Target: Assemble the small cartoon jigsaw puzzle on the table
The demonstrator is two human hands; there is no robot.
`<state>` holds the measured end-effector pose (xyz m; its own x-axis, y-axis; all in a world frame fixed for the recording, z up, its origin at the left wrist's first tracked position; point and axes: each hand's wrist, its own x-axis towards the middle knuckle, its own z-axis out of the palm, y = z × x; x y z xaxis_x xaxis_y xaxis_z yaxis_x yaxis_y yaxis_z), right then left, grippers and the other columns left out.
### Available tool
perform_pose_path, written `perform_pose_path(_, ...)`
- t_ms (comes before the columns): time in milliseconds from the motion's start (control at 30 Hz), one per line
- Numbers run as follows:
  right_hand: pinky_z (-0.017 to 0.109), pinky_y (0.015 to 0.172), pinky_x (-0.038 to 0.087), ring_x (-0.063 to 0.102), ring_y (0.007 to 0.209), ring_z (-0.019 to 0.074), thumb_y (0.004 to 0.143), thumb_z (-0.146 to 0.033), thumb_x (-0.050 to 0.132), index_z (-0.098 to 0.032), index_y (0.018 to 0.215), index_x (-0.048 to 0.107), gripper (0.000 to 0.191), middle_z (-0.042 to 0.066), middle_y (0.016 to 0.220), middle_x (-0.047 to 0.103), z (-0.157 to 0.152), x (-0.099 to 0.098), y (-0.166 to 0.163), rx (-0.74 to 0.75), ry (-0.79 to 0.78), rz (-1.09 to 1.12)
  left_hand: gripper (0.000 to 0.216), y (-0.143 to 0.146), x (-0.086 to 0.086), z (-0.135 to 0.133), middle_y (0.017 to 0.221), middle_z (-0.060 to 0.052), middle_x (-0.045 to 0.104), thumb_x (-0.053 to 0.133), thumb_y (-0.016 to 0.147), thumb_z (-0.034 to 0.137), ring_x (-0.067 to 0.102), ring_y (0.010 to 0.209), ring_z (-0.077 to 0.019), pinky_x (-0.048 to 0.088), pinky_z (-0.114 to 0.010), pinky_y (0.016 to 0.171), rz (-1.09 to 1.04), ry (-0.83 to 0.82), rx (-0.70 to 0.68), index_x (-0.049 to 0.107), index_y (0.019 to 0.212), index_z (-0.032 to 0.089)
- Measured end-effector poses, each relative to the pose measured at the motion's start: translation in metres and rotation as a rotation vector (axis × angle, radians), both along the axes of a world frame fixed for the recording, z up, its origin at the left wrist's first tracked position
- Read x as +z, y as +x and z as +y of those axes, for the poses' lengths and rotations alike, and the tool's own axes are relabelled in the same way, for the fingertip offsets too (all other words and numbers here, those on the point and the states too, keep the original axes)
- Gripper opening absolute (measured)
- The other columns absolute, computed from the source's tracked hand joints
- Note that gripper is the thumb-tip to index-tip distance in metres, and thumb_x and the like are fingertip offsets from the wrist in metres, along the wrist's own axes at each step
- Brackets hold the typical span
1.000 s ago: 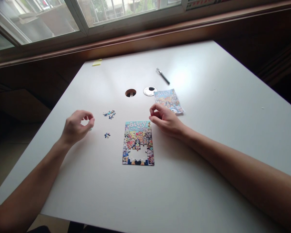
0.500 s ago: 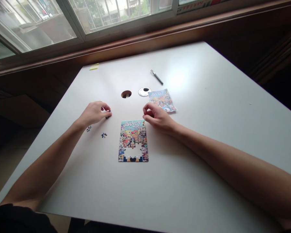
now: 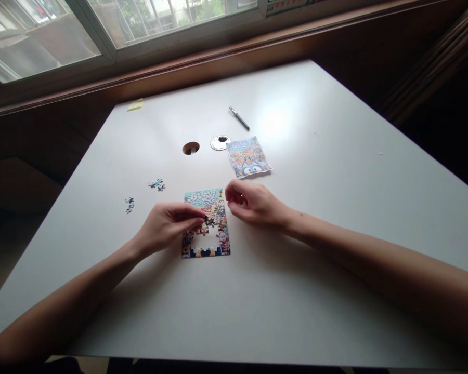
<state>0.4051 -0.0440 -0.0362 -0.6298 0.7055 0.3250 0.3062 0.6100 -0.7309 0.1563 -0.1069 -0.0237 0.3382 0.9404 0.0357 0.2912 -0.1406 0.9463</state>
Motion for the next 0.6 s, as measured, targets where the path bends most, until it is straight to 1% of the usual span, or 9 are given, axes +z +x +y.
perform_pose_path(67, 0.027, 0.062, 0.039, 0.047, 0.066, 0.0129, 0.082, -0.011, 0.056, -0.02, 0.088, 0.054, 0.011, 0.001, 0.077, 0.054, -0.0083, -0.0005, 0.0065, 0.053, 0.109, -0.017, 0.013, 0.0002, -0.003, -0.0044, 0.082, -0.006, 0.076, 0.072, 0.086, 0.026, 0.071, 0.069, -0.0152, 0.061, -0.026, 0.063, 0.036, 0.069, 0.009, 0.076, 0.095, 0.018)
perform_pose_path(133, 0.027, 0.065, 0.04, 0.049, 0.071, 0.0142, 0.083, -0.009, 0.054, -0.019, 0.089, 0.055, 0.011, 0.002, 0.08, 0.056, -0.0105, -0.0026, 0.0093, 0.124, 0.168, -0.012, 0.01, -0.0003, -0.0036, -0.0058, 0.078, -0.004, 0.075, 0.071, 0.087, 0.025, 0.069, 0.065, -0.0132, 0.059, -0.024, 0.061, 0.09, 0.148, -0.001, 0.076, 0.093, 0.019)
perform_pose_path(200, 0.026, 0.066, 0.04, 0.049, 0.072, 0.0143, 0.085, -0.009, 0.053, -0.019, 0.09, 0.055, 0.011, 0.003, 0.08, 0.056, -0.0086, -0.0049, 0.0092, 0.167, 0.167, -0.01, 0.006, 0.0003, -0.0039, -0.0059, 0.081, -0.003, 0.075, 0.071, 0.087, 0.023, 0.069, 0.068, -0.0123, 0.058, -0.023, 0.064, 0.158, 0.24, -0.015, 0.075, 0.091, 0.019)
perform_pose_path(333, 0.025, 0.064, 0.04, 0.048, 0.069, 0.0136, 0.086, -0.009, 0.054, -0.019, 0.09, 0.056, 0.011, 0.002, 0.078, 0.056, -0.0042, -0.006, 0.008, 0.183, 0.117, -0.011, 0.003, 0.0038, -0.0065, -0.0054, 0.084, -0.002, 0.076, 0.072, 0.086, 0.02, 0.07, 0.073, -0.0125, 0.058, -0.024, 0.071, 0.238, 0.374, -0.023, 0.073, 0.089, 0.02)
perform_pose_path(467, 0.026, 0.067, 0.041, 0.05, 0.073, 0.0151, 0.086, -0.009, 0.055, -0.018, 0.091, 0.059, 0.012, 0.004, 0.082, 0.058, -0.0043, -0.0053, 0.0097, 0.22, 0.108, -0.033, 0.004, 0.0058, -0.0082, -0.006, 0.085, -0.002, 0.076, 0.07, 0.088, 0.021, 0.069, 0.072, -0.0127, 0.058, -0.025, 0.07, 0.256, 0.396, -0.032, 0.073, 0.091, 0.021)
perform_pose_path(600, 0.029, 0.072, 0.042, 0.051, 0.078, 0.0172, 0.089, -0.014, 0.058, -0.019, 0.096, 0.065, 0.011, 0.006, 0.086, 0.06, -0.004, -0.0084, 0.0111, 0.282, 0.184, -0.092, 0.005, 0.0063, -0.0069, -0.0079, 0.084, -0.003, 0.075, 0.069, 0.088, 0.021, 0.068, 0.071, -0.0124, 0.056, -0.024, 0.064, 0.248, 0.351, -0.027, 0.073, 0.091, 0.021)
